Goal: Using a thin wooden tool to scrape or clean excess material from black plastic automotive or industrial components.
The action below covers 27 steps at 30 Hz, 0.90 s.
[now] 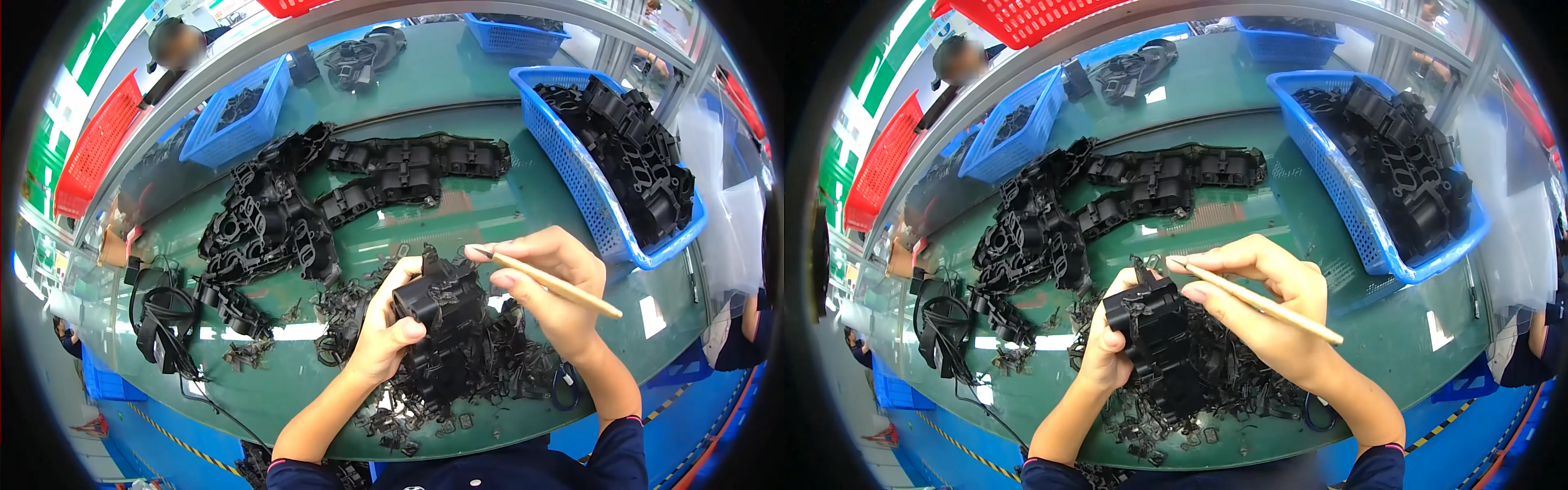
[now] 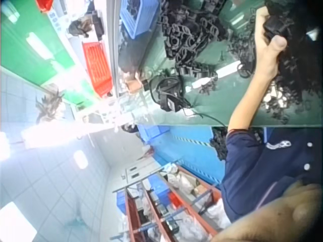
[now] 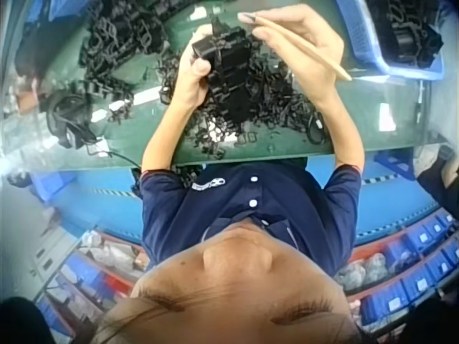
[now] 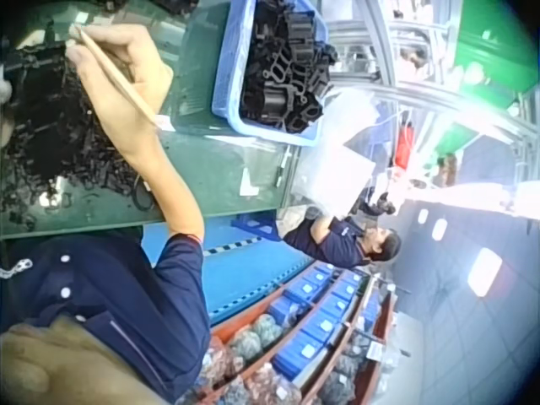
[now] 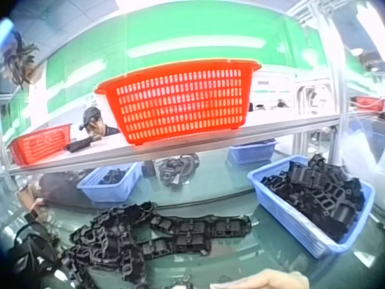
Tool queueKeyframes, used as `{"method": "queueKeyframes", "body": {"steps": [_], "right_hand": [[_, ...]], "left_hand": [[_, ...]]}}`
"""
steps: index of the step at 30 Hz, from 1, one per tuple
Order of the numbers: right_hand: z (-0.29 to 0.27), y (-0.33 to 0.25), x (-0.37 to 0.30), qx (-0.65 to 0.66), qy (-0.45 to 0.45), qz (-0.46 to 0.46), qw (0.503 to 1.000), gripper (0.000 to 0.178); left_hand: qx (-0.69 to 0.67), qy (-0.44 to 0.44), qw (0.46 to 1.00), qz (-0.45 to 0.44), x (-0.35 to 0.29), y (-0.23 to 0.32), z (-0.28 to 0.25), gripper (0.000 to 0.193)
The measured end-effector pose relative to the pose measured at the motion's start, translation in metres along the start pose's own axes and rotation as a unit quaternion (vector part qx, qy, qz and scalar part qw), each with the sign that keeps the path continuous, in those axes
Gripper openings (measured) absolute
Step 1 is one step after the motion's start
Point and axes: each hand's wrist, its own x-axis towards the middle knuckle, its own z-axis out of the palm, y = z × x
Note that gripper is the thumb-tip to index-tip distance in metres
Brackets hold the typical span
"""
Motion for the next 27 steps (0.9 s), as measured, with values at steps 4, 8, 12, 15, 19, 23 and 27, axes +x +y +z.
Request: {"method": "queueKeyframes", "body": {"steps": [4, 8, 12, 15, 19, 23, 27], "right_hand": [[0.005, 0.003, -0.003, 0.055, -0.005, -0.027, 0.998, 0.014], [0.004, 0.001, -0.001, -0.019, -0.023, -0.046, 0.998, 0.013], [0.002, -0.003, 0.002, -0.085, -0.044, -0.086, 0.992, 0.014], [0.002, -0.003, 0.002, -0.124, -0.048, -0.119, 0.984, 0.014], [0.001, -0.005, 0.004, -0.192, -0.063, -0.162, 0.966, 0.016], [0.001, -0.005, 0.004, -0.25, -0.064, -0.21, 0.943, 0.019], [0.001, 0.004, 0.006, -0.334, -0.069, -0.32, 0.884, 0.019]], "left_hand": [[-0.028, 0.019, 0.999, -0.025, -0.003, -0.001, 0.0, 0.069], [-0.037, 0.047, 0.998, -0.034, -0.006, -0.002, 0.006, 0.068], [-0.041, 0.051, 0.996, -0.055, -0.008, 0.002, 0.01, 0.064], [-0.036, 0.052, 0.996, -0.062, -0.01, 0.002, 0.01, 0.062], [-0.043, 0.049, 0.995, -0.07, -0.012, 0.002, 0.01, 0.057], [-0.056, 0.042, 0.995, -0.075, -0.012, 0.002, 0.011, 0.052], [-0.076, 0.07, 0.99, -0.099, -0.012, 0.004, 0.016, 0.046]]}}
